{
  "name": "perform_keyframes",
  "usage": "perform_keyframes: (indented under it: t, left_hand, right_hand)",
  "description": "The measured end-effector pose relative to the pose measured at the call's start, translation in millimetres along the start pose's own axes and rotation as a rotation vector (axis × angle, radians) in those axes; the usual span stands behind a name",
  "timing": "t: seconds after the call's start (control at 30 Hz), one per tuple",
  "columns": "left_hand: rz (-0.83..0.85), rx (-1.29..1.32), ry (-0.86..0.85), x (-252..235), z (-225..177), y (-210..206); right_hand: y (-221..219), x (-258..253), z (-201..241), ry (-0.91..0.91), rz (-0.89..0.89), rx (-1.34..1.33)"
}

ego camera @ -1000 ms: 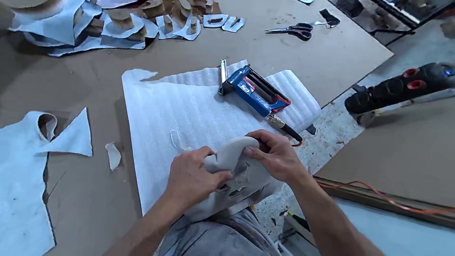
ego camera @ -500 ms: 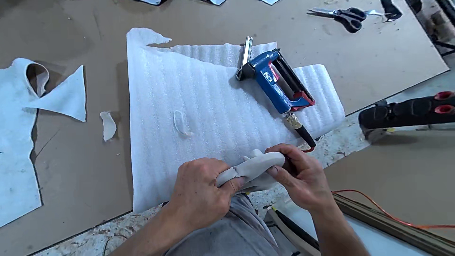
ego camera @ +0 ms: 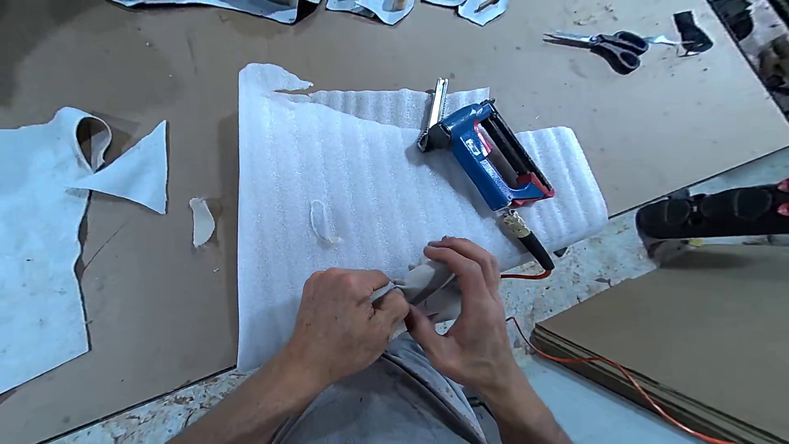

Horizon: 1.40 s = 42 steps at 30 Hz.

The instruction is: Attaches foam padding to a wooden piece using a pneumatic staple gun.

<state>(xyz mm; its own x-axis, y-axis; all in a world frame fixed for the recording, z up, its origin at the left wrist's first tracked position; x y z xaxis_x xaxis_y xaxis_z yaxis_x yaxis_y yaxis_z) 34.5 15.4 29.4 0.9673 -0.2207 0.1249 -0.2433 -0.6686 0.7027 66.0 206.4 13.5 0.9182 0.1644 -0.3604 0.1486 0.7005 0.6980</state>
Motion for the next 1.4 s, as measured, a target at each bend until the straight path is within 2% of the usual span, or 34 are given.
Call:
perform_keyframes:
  t: [0.1,0.17,0.23,0.37,0.67,0.83,0.97,1.1,1.27,1.4]
  left_hand:
    - [0.034,0.013,0.001,-7.4,5.0,1.0]
    - [0.067,0.030,-0.016,-11.2,6.8,1.9]
    - [0.090,0.038,-0.044,-14.0,8.7,2.8]
    - [0.108,0.047,-0.102,-18.2,15.4,1.7]
    - [0.139,0.093,-0.095,-17.0,21.9,-0.3]
    - [0.338,0.362,0.083,-30.0,39.9,8.9]
    - [0.526,0.385,0.228,-47.2,37.0,16.5]
    - [0.588,0.411,0.279,-53.0,33.7,19.8]
    - [0.696,0.303,0.364,-70.6,24.2,30.4]
    - [0.743,-0.008,0.245,-87.6,2.3,39.8]
  right_hand:
    - [-13.9,2.7,1.6,0.015,-0.109,0.035]
    - [-23.6,15.5,8.1,0.075,-0.254,0.115]
    - [-31.7,30.4,11.2,0.152,-0.314,0.183]
    - [-36.5,41.5,9.6,0.175,-0.218,0.242]
    - [-52.8,46.0,9.4,0.179,-0.263,0.270]
    - [-49.9,40.0,19.0,0.129,-0.241,0.318]
    - [-46.3,38.8,23.7,0.098,-0.200,0.344]
    - [-46.1,34.6,26.0,0.074,-0.168,0.358]
    - [-45.5,32.7,25.5,0.065,-0.153,0.349]
    - [-44.0,29.8,24.8,0.068,-0.148,0.349]
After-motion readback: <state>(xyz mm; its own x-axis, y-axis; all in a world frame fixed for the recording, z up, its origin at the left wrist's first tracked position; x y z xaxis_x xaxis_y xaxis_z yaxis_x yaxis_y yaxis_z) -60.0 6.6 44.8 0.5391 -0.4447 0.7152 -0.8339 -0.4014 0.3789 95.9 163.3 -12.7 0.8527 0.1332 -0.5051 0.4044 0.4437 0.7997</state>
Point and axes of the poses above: each hand's wrist, its own x-axis away from the middle knuckle, its own y-axis out of the back of the hand, z = x × y, the point moved 1 cm from there along -x, towards the middle knuckle, and after that the axes turned 8 degrees about y, right-handed, at the moved point
